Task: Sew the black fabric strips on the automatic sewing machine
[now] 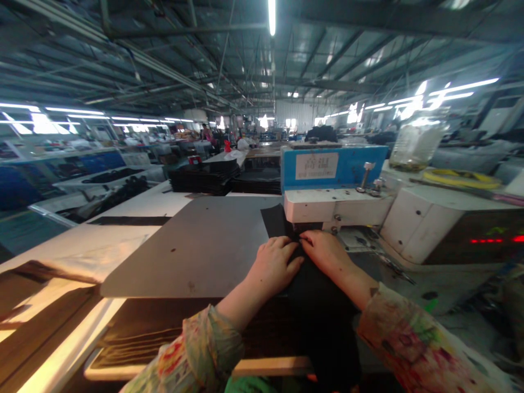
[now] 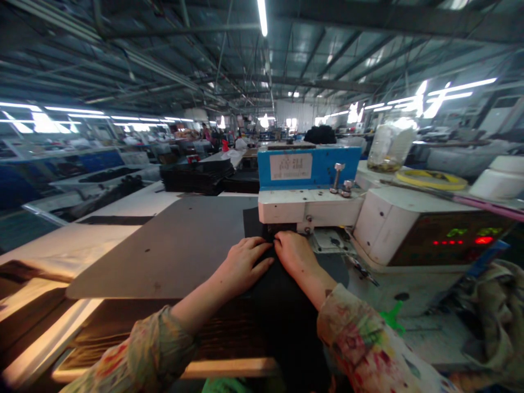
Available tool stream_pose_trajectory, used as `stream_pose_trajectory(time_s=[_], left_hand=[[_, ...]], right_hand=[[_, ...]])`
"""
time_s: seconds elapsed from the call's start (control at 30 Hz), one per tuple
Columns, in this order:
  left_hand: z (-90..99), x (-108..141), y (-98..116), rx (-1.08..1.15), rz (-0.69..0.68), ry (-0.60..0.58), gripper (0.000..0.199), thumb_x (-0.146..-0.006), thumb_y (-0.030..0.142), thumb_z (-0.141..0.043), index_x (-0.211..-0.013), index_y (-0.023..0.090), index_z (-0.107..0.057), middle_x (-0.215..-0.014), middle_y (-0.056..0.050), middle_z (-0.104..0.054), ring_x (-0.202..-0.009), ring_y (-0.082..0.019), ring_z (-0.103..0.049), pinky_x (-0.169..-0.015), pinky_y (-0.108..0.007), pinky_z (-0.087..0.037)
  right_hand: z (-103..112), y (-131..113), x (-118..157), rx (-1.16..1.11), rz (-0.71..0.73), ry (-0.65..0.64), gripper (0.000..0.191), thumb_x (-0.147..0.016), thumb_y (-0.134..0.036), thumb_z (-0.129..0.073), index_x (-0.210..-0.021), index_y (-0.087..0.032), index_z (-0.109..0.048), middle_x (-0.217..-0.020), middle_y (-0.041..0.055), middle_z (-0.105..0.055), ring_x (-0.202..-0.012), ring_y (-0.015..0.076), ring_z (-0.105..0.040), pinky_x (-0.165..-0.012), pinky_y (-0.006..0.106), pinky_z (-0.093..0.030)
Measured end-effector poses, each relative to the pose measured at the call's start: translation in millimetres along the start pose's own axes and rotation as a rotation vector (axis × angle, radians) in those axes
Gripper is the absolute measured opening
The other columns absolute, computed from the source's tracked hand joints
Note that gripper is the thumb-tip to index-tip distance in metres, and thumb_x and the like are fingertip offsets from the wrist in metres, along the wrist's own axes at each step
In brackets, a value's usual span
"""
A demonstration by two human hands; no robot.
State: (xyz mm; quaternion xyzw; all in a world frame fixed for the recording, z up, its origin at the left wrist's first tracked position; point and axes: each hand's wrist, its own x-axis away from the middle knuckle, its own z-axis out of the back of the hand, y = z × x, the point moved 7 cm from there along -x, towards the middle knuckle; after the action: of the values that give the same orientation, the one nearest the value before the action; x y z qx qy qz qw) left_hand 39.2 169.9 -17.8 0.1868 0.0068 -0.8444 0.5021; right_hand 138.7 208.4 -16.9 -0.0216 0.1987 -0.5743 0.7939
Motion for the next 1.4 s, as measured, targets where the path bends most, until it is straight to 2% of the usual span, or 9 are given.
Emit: stream_pose_trajectory(time_s=[1.4], left_hand=[[0.6,-0.7,0.1,0.015,-0.014,-0.001,0.035,-0.082,0.043,-0.040,-0.109,0.023,-0.053,-0.112,-0.003,-0.053,-0.103,-0.020,-0.046,-0.088,-0.034,-0.039]], right_hand=[[-1.6,-0.8,-1.5,0.065,0.022,-0.003,0.025,-0.083,-0.023,-0.040,-0.094,-0.017,-0.061,-0.094,0.0056,-0.065,-0.085,0.0170,-0.058,-0.070,0.024,-0.040]])
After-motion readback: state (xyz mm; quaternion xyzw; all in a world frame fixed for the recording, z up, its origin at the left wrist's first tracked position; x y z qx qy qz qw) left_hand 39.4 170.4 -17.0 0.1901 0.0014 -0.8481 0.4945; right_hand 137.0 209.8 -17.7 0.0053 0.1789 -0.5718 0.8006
